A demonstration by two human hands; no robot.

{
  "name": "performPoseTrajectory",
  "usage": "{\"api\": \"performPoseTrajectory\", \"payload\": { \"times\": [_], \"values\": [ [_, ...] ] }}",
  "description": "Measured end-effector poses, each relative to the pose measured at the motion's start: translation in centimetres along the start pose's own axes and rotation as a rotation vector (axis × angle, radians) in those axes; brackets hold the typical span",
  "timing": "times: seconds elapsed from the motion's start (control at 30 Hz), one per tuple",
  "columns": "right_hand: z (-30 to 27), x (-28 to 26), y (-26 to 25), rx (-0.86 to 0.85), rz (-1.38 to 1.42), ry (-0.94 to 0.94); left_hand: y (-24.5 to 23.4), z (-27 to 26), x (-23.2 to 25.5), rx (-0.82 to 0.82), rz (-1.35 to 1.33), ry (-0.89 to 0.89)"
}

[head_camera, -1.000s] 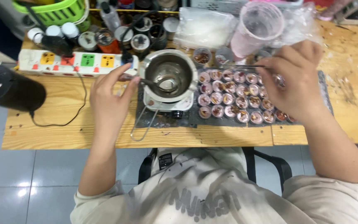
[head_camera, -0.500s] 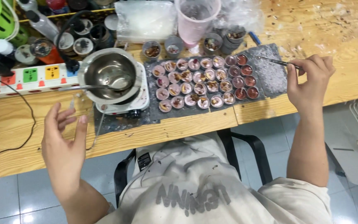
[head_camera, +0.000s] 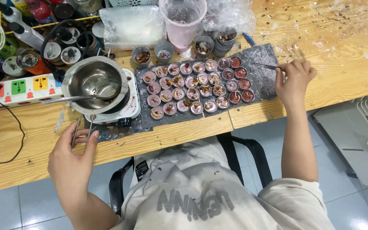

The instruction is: Adding decorative dried flowers and elements into small candle cups.

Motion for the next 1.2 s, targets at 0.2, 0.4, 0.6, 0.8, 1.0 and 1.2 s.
{"api": "performPoseTrajectory", "payload": {
  "times": [0.2,0.4,0.6,0.8,1.0,1.2],
  "values": [
    [-1.3,0.3,-1.7,-0.061,-0.031,0.046,-0.6,0.4,-0.1,0.015,-0.047,0.005],
    [-2.8,0.5,-2.2,-0.031,-0.026,0.09,-1.1,1.3,-0.8,0.02,-0.07,0.048],
    [-3.4,0.5,-1.0,0.058,0.048,0.156,-2.0,1.9,-1.1,0.034,-0.01,0.066],
    [-3.8,1.4,1.1,0.115,0.186,0.308,-1.3,2.2,-2.3,-0.009,-0.008,0.096],
    [-3.3,-0.5,1.5,0.099,0.265,0.302,-1.3,2.0,-2.1,-0.001,-0.092,0.144],
    [-3.7,0.0,1.7,0.117,0.286,0.283,-0.6,2.2,-1.9,-0.049,-0.224,0.095]
  ]
}}
Point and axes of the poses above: each hand's wrist, its own z-axis towards the middle knuckle, its own y-axis out of the palm, x = y × z, the point moved 6 cm from there along z, towards the middle knuckle, and after that the axes turned 9 degrees about z, right-handed, at the moved point
